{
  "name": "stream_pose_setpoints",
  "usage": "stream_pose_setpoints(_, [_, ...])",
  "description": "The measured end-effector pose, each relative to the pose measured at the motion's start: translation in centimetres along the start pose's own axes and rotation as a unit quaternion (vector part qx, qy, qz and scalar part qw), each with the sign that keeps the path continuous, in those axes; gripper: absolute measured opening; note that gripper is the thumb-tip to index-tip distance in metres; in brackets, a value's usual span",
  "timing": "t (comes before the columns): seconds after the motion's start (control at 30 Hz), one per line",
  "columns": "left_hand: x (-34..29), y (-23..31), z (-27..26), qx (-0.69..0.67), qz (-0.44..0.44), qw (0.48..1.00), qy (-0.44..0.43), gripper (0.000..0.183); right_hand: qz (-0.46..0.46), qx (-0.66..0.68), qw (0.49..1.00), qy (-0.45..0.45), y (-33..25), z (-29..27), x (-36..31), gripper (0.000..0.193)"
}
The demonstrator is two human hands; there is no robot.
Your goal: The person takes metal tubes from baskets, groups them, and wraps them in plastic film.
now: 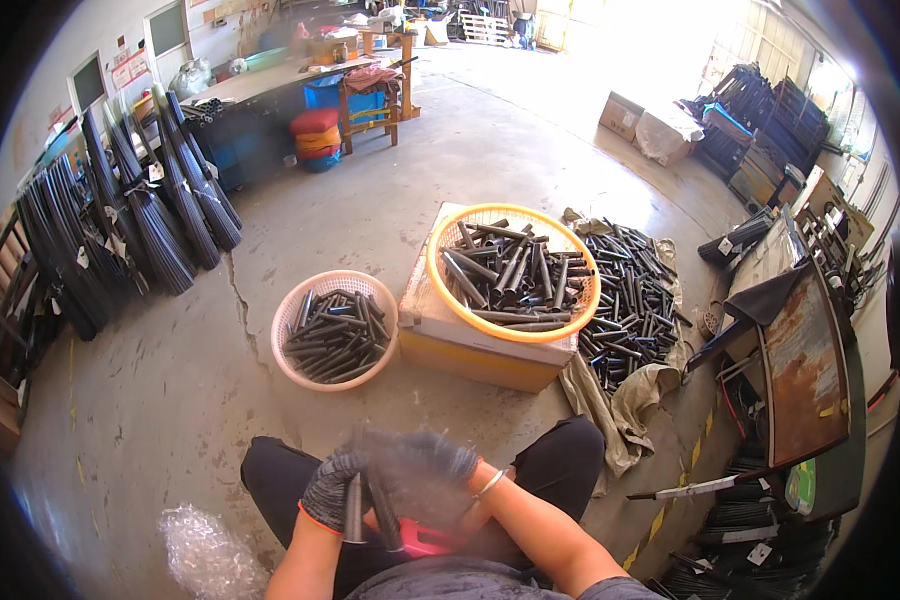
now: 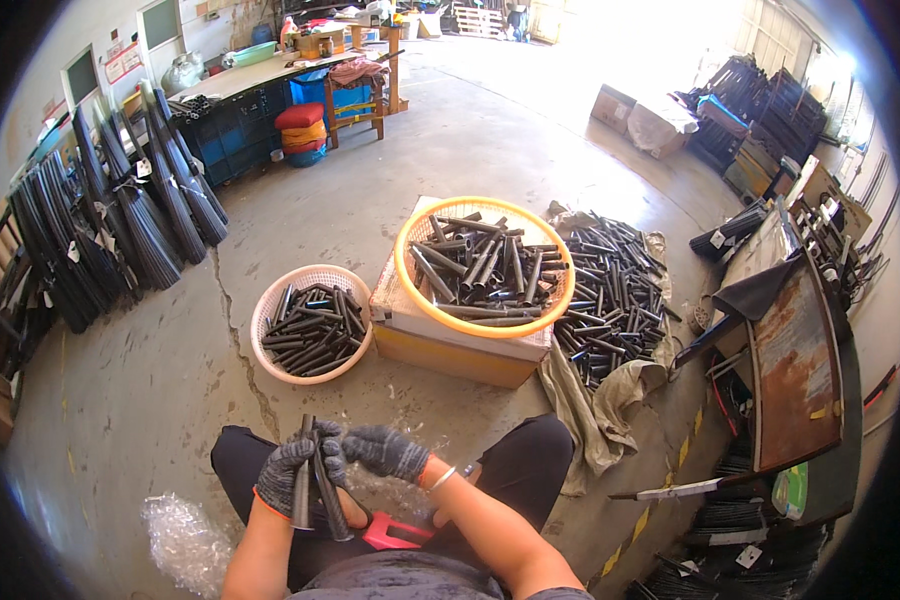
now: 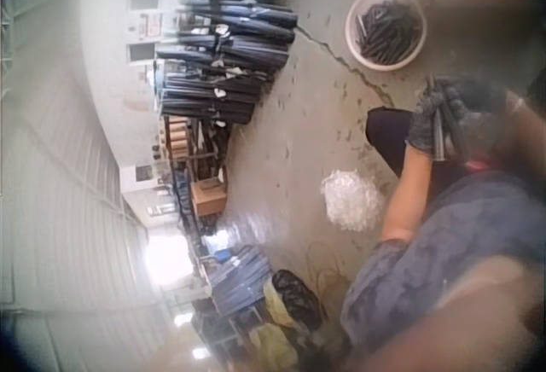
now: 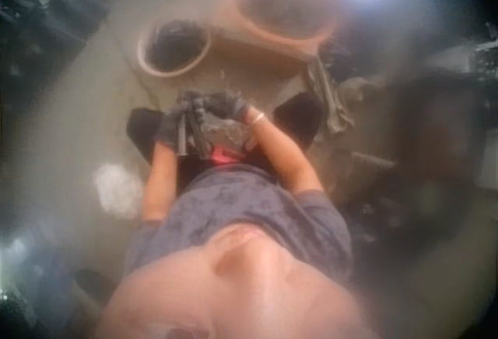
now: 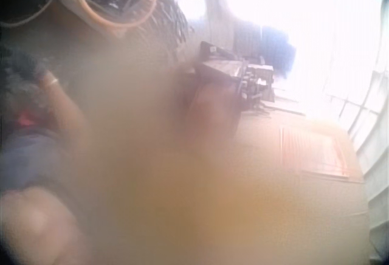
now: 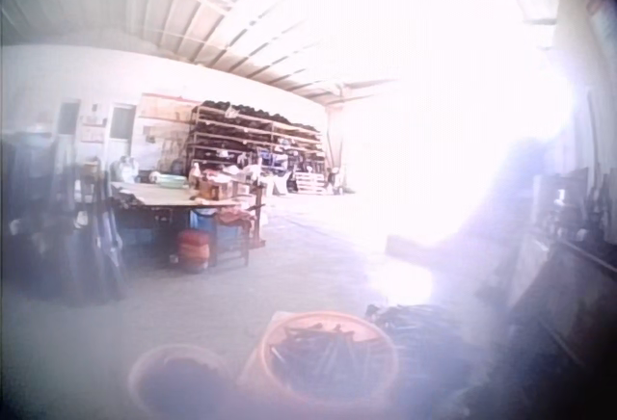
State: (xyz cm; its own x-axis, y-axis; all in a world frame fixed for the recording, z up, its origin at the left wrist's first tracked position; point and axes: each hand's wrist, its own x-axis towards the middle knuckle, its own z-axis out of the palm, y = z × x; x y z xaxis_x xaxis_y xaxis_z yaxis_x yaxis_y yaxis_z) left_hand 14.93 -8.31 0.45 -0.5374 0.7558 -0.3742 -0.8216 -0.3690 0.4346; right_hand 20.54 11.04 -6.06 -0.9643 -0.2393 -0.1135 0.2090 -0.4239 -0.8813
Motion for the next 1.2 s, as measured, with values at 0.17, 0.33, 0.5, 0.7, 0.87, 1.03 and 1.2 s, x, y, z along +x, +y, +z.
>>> stream_pose_setpoints(0.17, [-0.5, -0.1, -2.0, 0.023, -0.02, 0.999, 0.038, 0.048, 0.227, -0.559, 0.789, 0.112, 11.3, -15.3, 1.5, 0.035])
stream_pose_setpoints(0.33, [-1.0, -0.1, -1.4, 0.017, 0.036, 0.996, 0.077, 0.041, 0.138, -0.572, 0.809, -0.022, 9.8, -14.6, 0.9, 0.065])
stream_pose_setpoints(0.5, [1.0, -1.0, -1.3, -0.006, -0.005, 1.0, -0.025, 0.039, -0.008, -0.09, 0.989, -0.115, -2.7, -1.0, 2.5, 0.059])
stream_pose_setpoints(0.7, [0.1, -0.8, -0.7, -0.02, 0.013, 1.0, -0.012, 0.043, -0.136, -0.447, 0.882, 0.057, 6.3, -5.9, 3.2, 0.032])
stream_pose_setpoints(0.87, [-0.1, -0.7, -0.8, 0.0, 0.028, 1.0, 0.002, 0.043, 0.294, -0.697, 0.653, 0.031, 11.2, -18.0, -1.0, 0.044])
stream_pose_setpoints(1.03, [-0.7, -0.8, -1.5, 0.023, 0.037, 0.998, 0.044, 0.045, 0.135, -0.33, 0.931, 0.083, -0.4, -6.7, 1.8, 0.043])
stream_pose_setpoints(1.2, [1.3, -0.4, 1.7, -0.009, 0.026, 0.997, -0.065, 0.05, -0.022, -0.085, 0.995, -0.051, -3.7, 0.8, 0.9, 0.037])
